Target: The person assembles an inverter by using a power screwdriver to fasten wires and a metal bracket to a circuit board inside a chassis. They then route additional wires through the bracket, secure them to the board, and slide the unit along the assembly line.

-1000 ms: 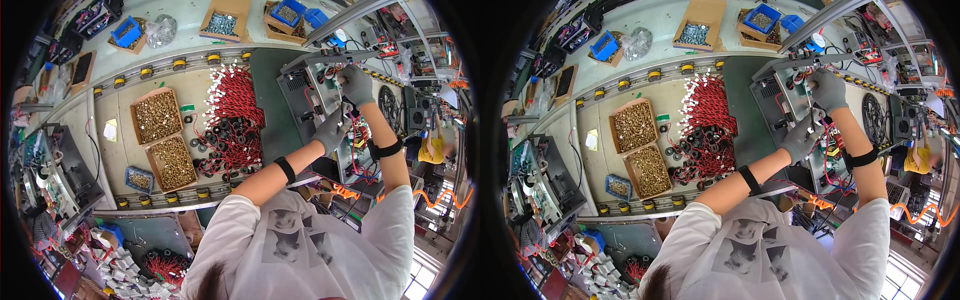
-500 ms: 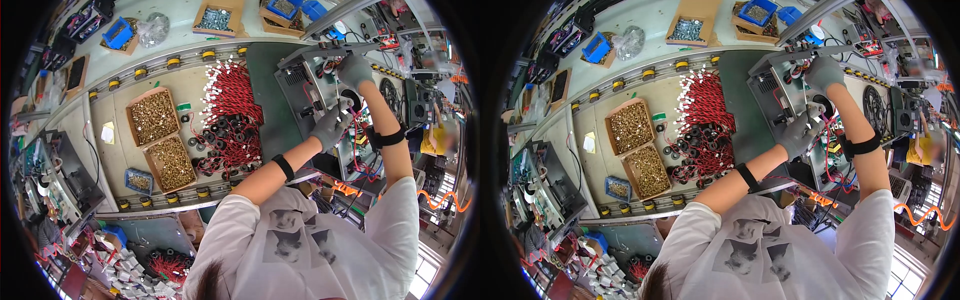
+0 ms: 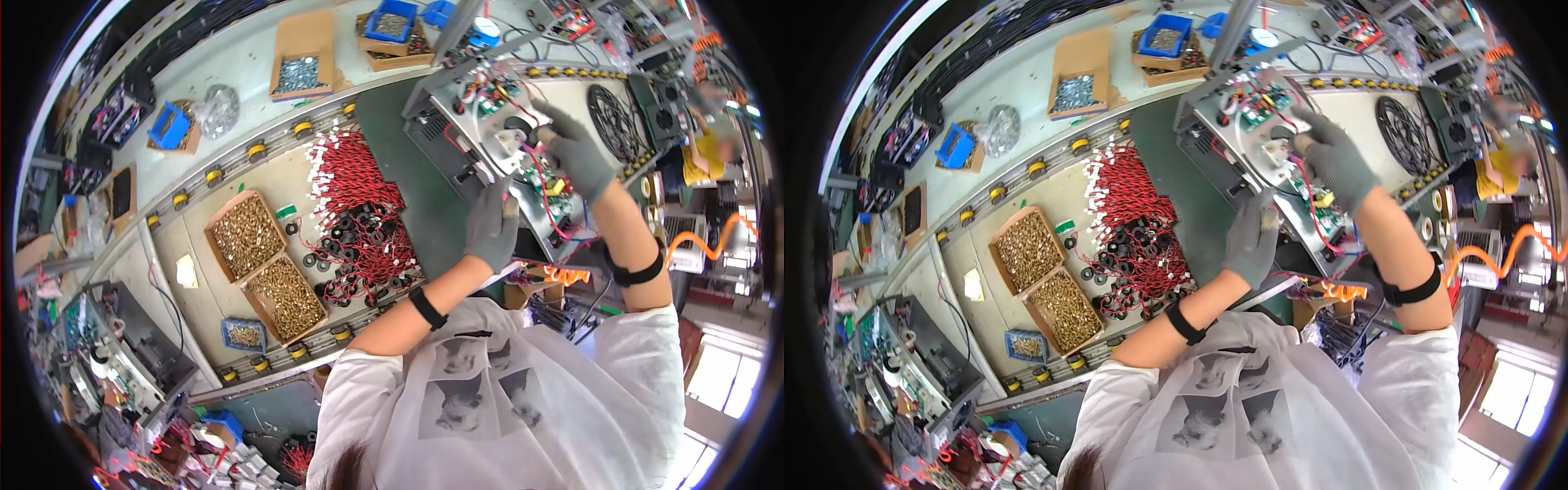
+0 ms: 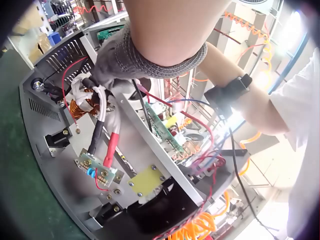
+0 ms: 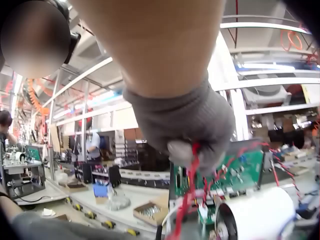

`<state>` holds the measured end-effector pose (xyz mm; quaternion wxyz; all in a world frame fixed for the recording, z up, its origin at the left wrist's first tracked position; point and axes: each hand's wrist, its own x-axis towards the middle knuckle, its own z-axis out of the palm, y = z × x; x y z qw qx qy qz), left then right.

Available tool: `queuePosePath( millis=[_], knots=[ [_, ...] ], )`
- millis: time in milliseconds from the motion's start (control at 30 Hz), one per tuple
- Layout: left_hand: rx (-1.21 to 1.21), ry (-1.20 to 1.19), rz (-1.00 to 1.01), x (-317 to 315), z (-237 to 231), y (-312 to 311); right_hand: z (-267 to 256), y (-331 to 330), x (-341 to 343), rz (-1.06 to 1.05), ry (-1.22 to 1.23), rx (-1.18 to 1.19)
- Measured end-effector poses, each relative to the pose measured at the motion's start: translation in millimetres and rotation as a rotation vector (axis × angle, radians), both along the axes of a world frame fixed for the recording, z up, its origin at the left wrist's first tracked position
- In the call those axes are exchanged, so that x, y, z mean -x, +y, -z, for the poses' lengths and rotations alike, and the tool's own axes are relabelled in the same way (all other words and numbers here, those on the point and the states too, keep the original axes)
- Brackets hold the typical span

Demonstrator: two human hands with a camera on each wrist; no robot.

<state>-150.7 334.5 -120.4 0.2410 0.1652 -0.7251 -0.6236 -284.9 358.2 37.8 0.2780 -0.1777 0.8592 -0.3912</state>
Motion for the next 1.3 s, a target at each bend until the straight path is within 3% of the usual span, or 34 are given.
queuePosePath(
  millis=[33, 100, 167, 200, 267, 367, 433, 500, 533, 567, 600, 633, 700, 733, 767, 800, 833, 900, 933, 1000, 1033, 1100, 1200, 1300],
  knots=[
    [-0.034, 0.084, 0.052, -7, -1, 10, -2, 10, -17, 0.122, -0.135, 0.043],
    [-0.956, 0.003, 0.510, -27, -38, 15, 4, 27, -48, 0.272, -0.217, 0.175],
    [-1.233, -0.165, 0.689, -33, -56, 24, 11, 41, -58, 0.276, -0.311, 0.359],
    [-1.225, -0.173, 0.702, -36, -61, 27, 16, 45, -61, 0.308, -0.227, 0.366],
    [-0.946, -0.158, 0.634, -42, -68, 31, 26, 48, -66, 0.350, -0.138, 0.386],
    [-0.983, -0.208, 0.541, -40, -59, 31, 35, 47, -65, 0.390, -0.149, 0.473],
    [-0.871, -0.216, 0.529, -41, -58, 29, 37, 46, -67, 0.396, -0.128, 0.494],
    [-0.005, 0.028, 0.231, -43, -50, 27, 41, 54, -64, 0.370, -0.141, 0.487],
    [0.000, 0.025, 0.234, -43, -48, 24, 44, 59, -62, 0.258, -0.011, 0.405],
    [0.217, 0.065, 0.140, -43, -47, 21, 42, 60, -62, 0.146, 0.119, 0.321],
    [0.431, 0.106, 0.044, -43, -46, 16, 39, 60, -66, 0.022, 0.670, 0.020],
    [0.434, 0.106, 0.044, -43, -47, 11, 29, 63, -67, 0.022, 0.670, 0.023],
    [0.685, 0.126, 0.042, -43, -47, 1, -6, 66, -74, -0.587, 1.210, -0.185],
    [0.685, 0.124, 0.042, -41, -44, -2, -6, 73, -73, -0.691, 0.948, -0.253],
    [0.803, 0.089, 0.050, -41, -40, -4, -4, 79, -71, -0.687, 0.944, -0.254],
    [0.919, 0.054, 0.061, -41, -37, -4, -2, 83, -69, -0.716, 0.758, -0.388],
    [0.915, 0.053, 0.065, -38, -36, -5, 1, 87, -65, -0.741, 0.570, -0.518],
    [0.930, -0.054, 0.243, -31, -40, -9, 7, 89, -61, -0.728, 0.604, -0.515],
    [0.928, -0.055, 0.238, -31, -39, -8, 6, 87, -59, -0.714, 0.633, -0.506],
    [0.290, 0.005, 0.261, -31, -33, 0, 5, 85, -59, -0.703, 0.662, -0.496],
    [0.289, 0.005, 0.257, -29, -30, 4, 5, 84, -60, -0.691, 0.680, -0.484],
    [-0.096, 0.004, 0.271, -26, -26, 10, 4, 83, -61, -0.685, 0.692, -0.471],
    [0.092, 0.006, 0.181, -18, -29, 13, -4, 81, -52, -0.691, 0.664, -0.535],
    [0.016, -0.069, 0.190, -1, -24, 16, -7, 76, -39, -0.553, 0.843, -0.716]
  ],
)
